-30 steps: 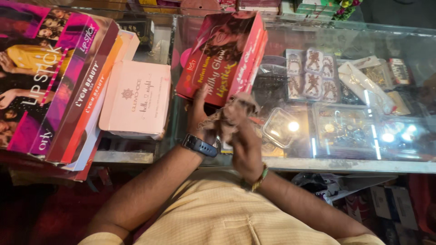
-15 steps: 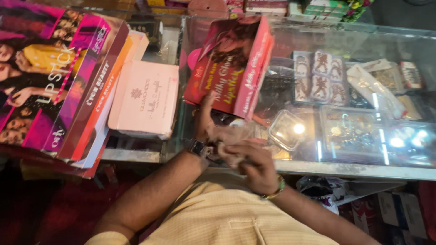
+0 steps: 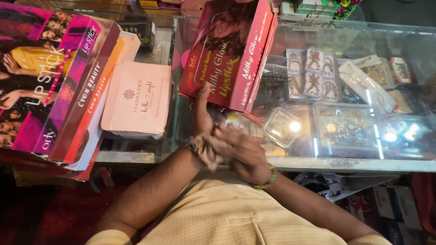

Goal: The person wipes the exterior of lipstick boxes with a cloth, then opens them to wipe individual lipstick tubes. They handle multiple boxes, removing and replacing lipsticks in foam inserts, and continue wiping the packaging and products on a glass counter.

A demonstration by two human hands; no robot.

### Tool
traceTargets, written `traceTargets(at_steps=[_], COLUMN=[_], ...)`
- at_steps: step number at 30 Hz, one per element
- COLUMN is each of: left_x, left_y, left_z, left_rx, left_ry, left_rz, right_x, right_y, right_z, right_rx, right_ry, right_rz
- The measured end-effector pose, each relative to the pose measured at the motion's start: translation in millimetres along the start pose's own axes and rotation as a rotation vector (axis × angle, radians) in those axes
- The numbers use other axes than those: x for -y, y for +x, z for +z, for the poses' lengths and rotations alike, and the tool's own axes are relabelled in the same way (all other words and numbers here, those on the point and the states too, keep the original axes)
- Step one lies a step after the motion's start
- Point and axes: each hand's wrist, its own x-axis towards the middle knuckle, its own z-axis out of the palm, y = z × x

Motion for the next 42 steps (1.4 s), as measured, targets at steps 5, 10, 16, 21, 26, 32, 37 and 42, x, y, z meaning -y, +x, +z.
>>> traceTargets(at_steps=[5, 10, 16, 21, 26, 32, 37, 42], left_x=[13.7, 20.4, -7.6, 2.6, 18.8, 20.5, 35.3, 17.7], left_y=[-0.8, -5.4, -16.6, -1.3, 6.2, 1.0, -23.8, -15.1], left_z=[-3.0, 3.3, -12.9, -5.7, -1.3, -9.3, -1.2, -3.5], left_rx=[-0.062, -0.037, 0.155, 0.143, 0.039, 0.164, 0.274, 0.019], left_ry=[0.028, -0.030, 0.229, 0.131, 0.008, -0.159, -0.173, -0.031], left_rz=[0.155, 0.155, 0.000, -0.172, -0.163, -0.162, -0.221, -0.153], right_x=[-37.0, -45.6, -101.4, -146.9, -51.5, 12.6, -17.1, 9.3], right_y=[3.1, 66.5, 80.6, 65.4, 46.0, 81.3, 98.5, 54.4], right_z=[-32.9, -28.2, -89.8, -75.7, 3.0, -6.2, -35.9, 2.6], right_rx=[-0.581, -0.471, -0.246, -0.660, -0.379, -0.164, -0.455, -0.175], right_ry=[0.470, 0.179, 0.577, 0.190, -0.338, -0.440, -0.379, -0.341], right_rz=[0.609, 0.056, 0.168, -0.020, 0.240, -0.049, 0.138, -0.089])
